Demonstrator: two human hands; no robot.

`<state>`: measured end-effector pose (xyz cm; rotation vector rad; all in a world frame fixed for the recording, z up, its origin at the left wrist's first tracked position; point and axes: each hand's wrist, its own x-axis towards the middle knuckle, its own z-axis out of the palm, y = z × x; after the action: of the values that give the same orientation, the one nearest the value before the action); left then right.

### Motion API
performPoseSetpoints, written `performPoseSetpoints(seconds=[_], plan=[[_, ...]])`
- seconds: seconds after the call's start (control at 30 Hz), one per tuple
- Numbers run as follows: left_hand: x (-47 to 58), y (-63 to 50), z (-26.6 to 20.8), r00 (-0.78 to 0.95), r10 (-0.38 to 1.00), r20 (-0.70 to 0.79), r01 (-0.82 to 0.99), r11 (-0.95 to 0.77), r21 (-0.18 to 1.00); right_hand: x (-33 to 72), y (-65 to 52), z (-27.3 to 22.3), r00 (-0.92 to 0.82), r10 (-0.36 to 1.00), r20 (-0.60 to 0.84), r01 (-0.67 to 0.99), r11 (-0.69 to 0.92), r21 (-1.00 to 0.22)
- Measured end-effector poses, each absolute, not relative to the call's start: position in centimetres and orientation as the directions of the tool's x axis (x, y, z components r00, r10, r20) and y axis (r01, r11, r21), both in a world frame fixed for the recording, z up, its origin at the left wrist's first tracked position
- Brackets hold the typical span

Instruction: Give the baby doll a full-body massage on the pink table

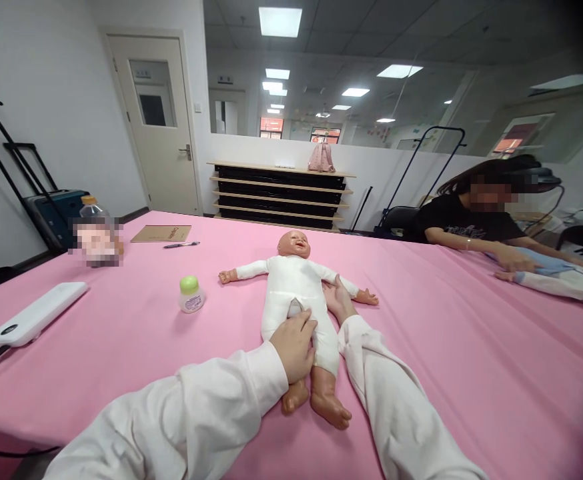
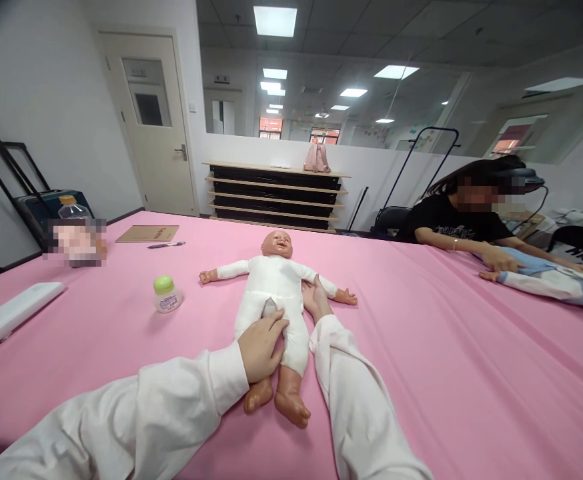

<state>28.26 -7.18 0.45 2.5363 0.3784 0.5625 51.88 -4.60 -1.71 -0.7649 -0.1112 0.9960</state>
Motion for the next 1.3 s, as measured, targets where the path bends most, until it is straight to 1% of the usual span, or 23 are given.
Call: performPoseSetpoints(seconds=[0.13,0.3,0.43,0.5,0.6,0.63,0.7,0.73,0.8,0.9,1.0,1.13,1.3], plan=[[28.3,-7.1,0.7,0.871,0.371,0.323,0.14,-0.817,0.56,52.9,-2.6,-1.9,0.539,0.815,-0.21,-0.729,0.328,-0.601],[28.1,-7.3,0.7,0.862,0.39,0.324,0.094,-0.75,0.654,52.7,-1.9,-1.8,0.483,0.859,-0.17,-0.695,0.258,-0.671],[28.3,-7.5,0.7,0.859,0.429,0.278,0.086,-0.658,0.748,52.3,-2.4,-1.6,0.466,0.867,-0.178,-0.67,0.215,-0.711],[29.1,-6.6,1.4,0.847,0.479,0.229,0.107,-0.576,0.81,52.1,-2.6,-1.4,0.469,0.862,-0.194,-0.68,0.213,-0.701],[31.5,-2.7,3.4,0.766,0.625,0.15,0.099,-0.345,0.933,51.9,-2.7,-1.3,0.457,0.867,-0.2,-0.699,0.21,-0.684],[32.5,-0.8,4.2,0.717,0.675,0.174,0.059,-0.307,0.95,51.9,-2.8,-1.3,0.444,0.875,-0.194,-0.703,0.206,-0.68],[34.8,3.4,5.6,0.577,0.778,0.25,0.001,-0.306,0.952,51.9,-2.7,-1.3,0.433,0.882,-0.186,-0.709,0.206,-0.675],[35.8,5.4,6.1,0.523,0.815,0.25,-0.003,-0.291,0.957,51.9,-2.7,-1.4,0.434,0.881,-0.187,-0.708,0.206,-0.675],[37.7,8.6,6.3,0.481,0.86,0.17,0.089,-0.241,0.966,51.9,-2.6,-1.4,0.444,0.875,-0.195,-0.703,0.205,-0.681],[39.5,11.0,4.8,0.477,0.873,0.1,0.181,-0.209,0.961,52.1,-2.5,-1.4,0.459,0.867,-0.195,-0.695,0.214,-0.687],[40.5,11.2,2.4,0.489,0.87,0.069,0.25,-0.215,0.944,52.2,-2.5,-1.4,0.509,0.846,-0.156,-0.662,0.27,-0.699],[41.3,11.2,0.2,0.485,0.872,0.064,0.313,-0.242,0.919,52.1,-2.3,-1.6,0.506,0.854,-0.12,-0.626,0.268,-0.732],[41.8,11.9,-0.4,0.481,0.874,0.066,0.333,-0.252,0.909,51.5,-2.2,-1.0,0.539,0.835,-0.108,-0.599,0.29,-0.747]])
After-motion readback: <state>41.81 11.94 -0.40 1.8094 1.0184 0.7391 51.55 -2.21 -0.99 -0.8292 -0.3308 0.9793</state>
